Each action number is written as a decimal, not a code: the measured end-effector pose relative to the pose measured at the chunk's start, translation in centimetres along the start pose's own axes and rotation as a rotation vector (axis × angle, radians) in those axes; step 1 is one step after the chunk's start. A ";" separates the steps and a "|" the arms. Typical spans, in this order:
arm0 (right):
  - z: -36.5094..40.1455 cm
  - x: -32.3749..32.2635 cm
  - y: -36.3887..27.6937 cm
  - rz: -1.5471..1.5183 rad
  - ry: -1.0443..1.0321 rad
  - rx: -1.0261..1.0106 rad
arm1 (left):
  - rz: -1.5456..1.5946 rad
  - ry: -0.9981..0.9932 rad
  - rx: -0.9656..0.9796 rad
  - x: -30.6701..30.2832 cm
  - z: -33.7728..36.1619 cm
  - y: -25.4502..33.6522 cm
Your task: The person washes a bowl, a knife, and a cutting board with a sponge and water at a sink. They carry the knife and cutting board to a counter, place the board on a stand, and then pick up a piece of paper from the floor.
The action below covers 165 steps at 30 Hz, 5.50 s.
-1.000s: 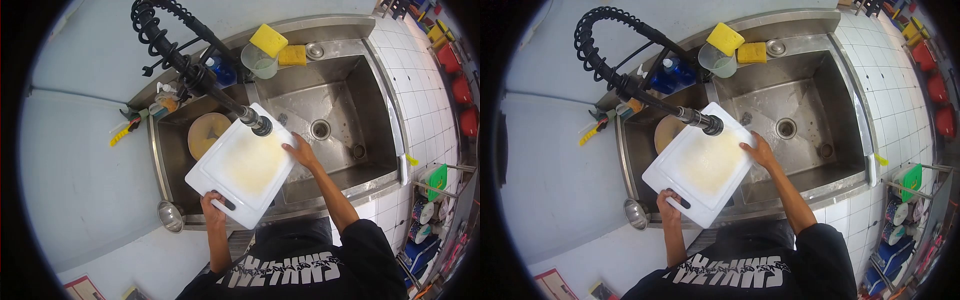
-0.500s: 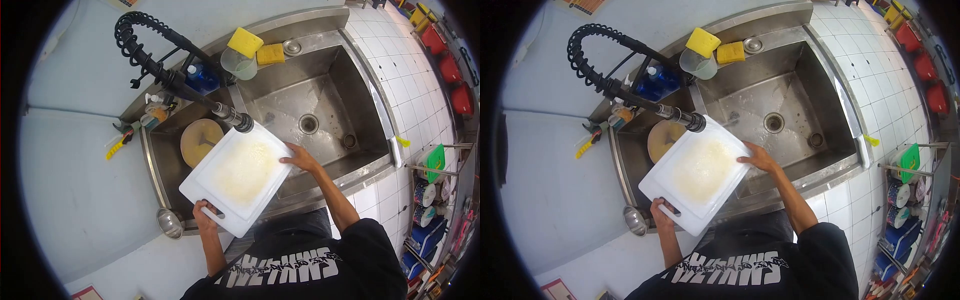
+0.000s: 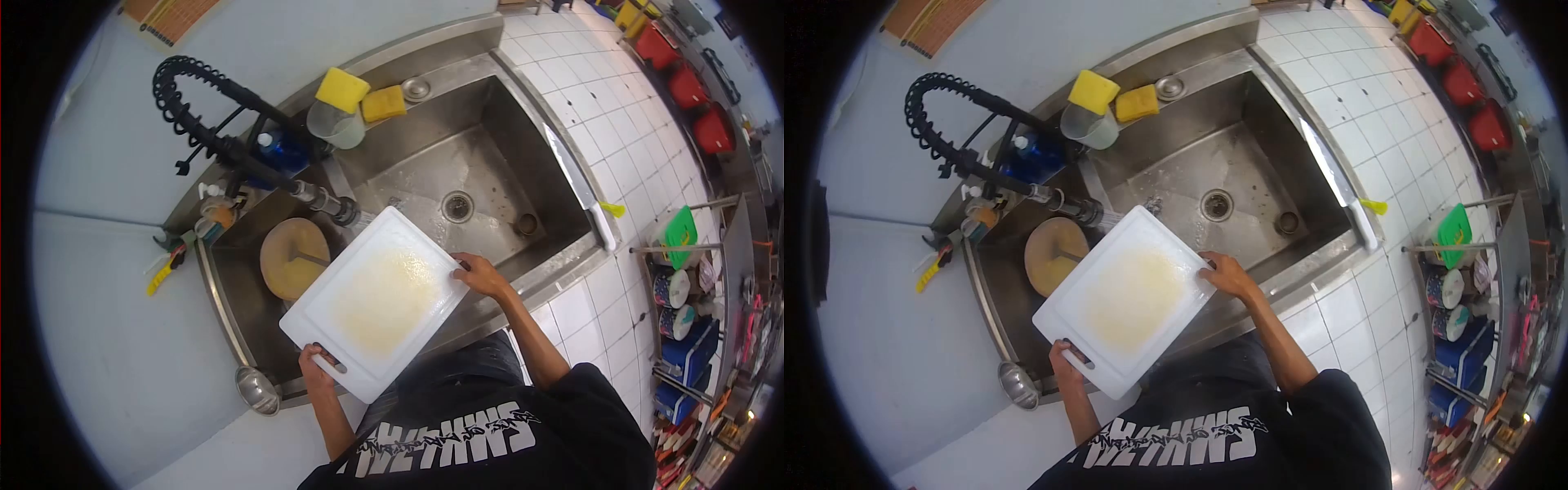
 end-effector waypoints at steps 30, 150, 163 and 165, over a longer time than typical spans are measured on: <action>13.2 -11.0 1.1 -0.461 0.615 -0.060 | -0.599 -0.195 0.438 20.3 3.1 -6.4; 25.1 -65.1 -2.7 -0.352 -0.793 -0.612 | -0.493 0.829 1.248 79.5 30.9 -59.1; 14.2 -118.6 27.7 -0.901 0.336 -0.319 | -0.506 0.024 0.800 107.7 -1.8 -67.5; 15.2 -126.4 39.7 -0.930 0.651 -0.243 | -0.486 -0.071 0.745 115.7 -7.0 -71.6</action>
Point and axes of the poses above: each hand's wrist, its own z-axis away from the middle knuckle, its own x-axis out of the palm, y = z × x, the point moved 6 cm from there along -z, towards the middle knuckle, and after that the axes turned 8 degrees about -y, right-handed, at the moved point
